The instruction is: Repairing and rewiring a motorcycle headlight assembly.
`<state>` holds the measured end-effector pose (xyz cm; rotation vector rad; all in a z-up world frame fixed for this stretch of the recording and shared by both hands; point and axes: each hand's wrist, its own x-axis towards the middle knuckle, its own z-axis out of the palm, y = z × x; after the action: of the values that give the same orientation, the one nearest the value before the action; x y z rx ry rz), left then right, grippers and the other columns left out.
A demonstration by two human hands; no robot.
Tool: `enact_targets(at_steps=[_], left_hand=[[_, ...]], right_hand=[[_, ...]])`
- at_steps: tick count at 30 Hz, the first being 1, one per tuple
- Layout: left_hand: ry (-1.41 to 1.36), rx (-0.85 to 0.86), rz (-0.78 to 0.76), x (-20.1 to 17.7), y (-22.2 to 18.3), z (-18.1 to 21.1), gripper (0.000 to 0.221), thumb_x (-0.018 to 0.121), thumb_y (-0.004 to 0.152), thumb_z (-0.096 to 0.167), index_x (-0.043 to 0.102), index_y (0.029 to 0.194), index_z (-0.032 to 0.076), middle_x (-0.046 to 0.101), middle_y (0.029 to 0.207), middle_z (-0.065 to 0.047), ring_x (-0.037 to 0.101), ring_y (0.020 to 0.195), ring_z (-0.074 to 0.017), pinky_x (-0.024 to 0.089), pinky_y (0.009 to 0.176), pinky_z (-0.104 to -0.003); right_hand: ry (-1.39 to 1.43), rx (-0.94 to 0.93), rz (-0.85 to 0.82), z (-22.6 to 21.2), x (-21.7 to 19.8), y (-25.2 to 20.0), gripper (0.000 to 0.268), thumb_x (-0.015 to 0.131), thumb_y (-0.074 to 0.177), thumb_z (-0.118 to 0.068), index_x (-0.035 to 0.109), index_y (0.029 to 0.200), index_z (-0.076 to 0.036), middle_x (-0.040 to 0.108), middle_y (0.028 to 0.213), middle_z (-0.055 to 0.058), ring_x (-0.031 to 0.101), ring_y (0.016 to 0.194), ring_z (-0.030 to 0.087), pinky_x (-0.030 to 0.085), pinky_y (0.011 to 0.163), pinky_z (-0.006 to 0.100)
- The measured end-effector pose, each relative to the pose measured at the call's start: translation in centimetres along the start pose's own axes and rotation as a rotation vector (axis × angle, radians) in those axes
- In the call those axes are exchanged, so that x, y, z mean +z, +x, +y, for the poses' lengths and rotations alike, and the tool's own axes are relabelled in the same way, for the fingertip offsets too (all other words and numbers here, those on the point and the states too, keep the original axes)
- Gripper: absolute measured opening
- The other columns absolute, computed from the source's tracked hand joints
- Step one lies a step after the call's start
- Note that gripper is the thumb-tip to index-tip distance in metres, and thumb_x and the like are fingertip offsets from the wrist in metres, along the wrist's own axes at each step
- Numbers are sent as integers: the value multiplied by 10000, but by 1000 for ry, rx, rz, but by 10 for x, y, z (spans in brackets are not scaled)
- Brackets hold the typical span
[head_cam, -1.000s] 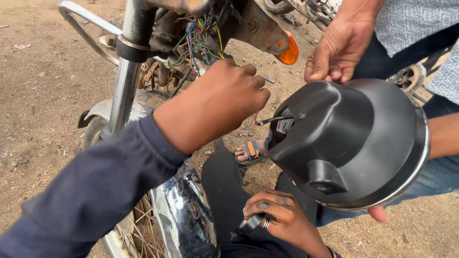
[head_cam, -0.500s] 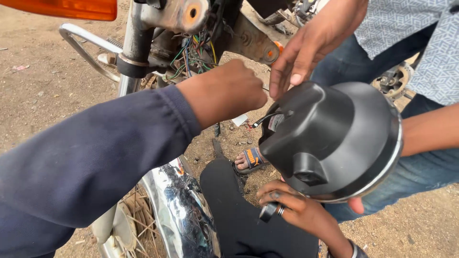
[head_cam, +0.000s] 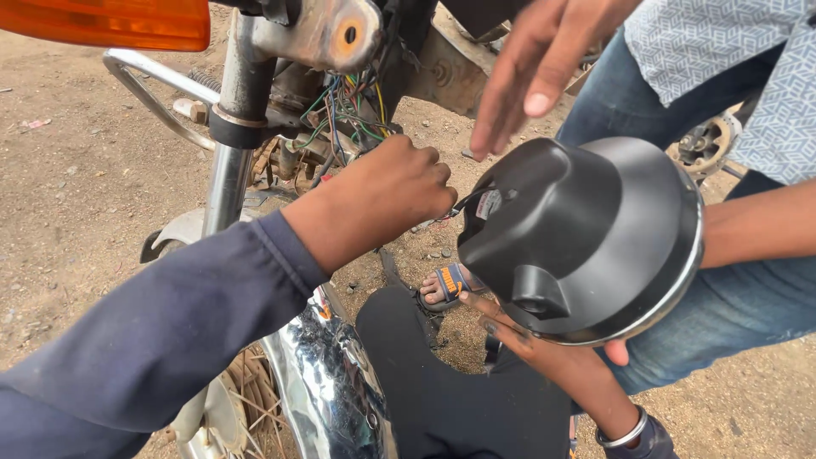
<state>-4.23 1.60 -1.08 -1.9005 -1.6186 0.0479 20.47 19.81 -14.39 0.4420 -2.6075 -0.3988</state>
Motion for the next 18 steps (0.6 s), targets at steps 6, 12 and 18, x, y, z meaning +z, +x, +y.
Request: enact_targets(at_steps=[6, 12, 18], left_hand=[[87, -37, 74, -10, -9, 7, 37, 687, 805, 144, 695, 820, 112, 661, 833, 6, 680, 917, -180, 531, 659, -327], [85, -58, 106, -4, -9, 7, 54, 683, 818, 135, 692, 858, 99, 651, 836, 13, 668, 924, -169, 535, 667, -323], [77, -58, 113, -9, -12, 12, 109, 689, 783, 164, 678, 868, 96, 632, 834, 12, 641, 945, -170, 536, 675, -332]], right_hand=[[-371, -101, -72, 7, 1, 5, 339, 601, 896, -202, 697, 1212, -128, 589, 1467, -101, 647, 1236, 143, 544, 989, 332], [-728, -203, -156, 12, 1, 2, 402, 561, 893, -245, 711, 1250, -139, 581, 1487, -119, 653, 1253, 106, 552, 1001, 301], [-365, 100, -48, 40, 53, -60, 332, 674, 853, -196, 669, 1185, -192, 684, 1210, 47, 693, 1109, 278, 560, 939, 471]])
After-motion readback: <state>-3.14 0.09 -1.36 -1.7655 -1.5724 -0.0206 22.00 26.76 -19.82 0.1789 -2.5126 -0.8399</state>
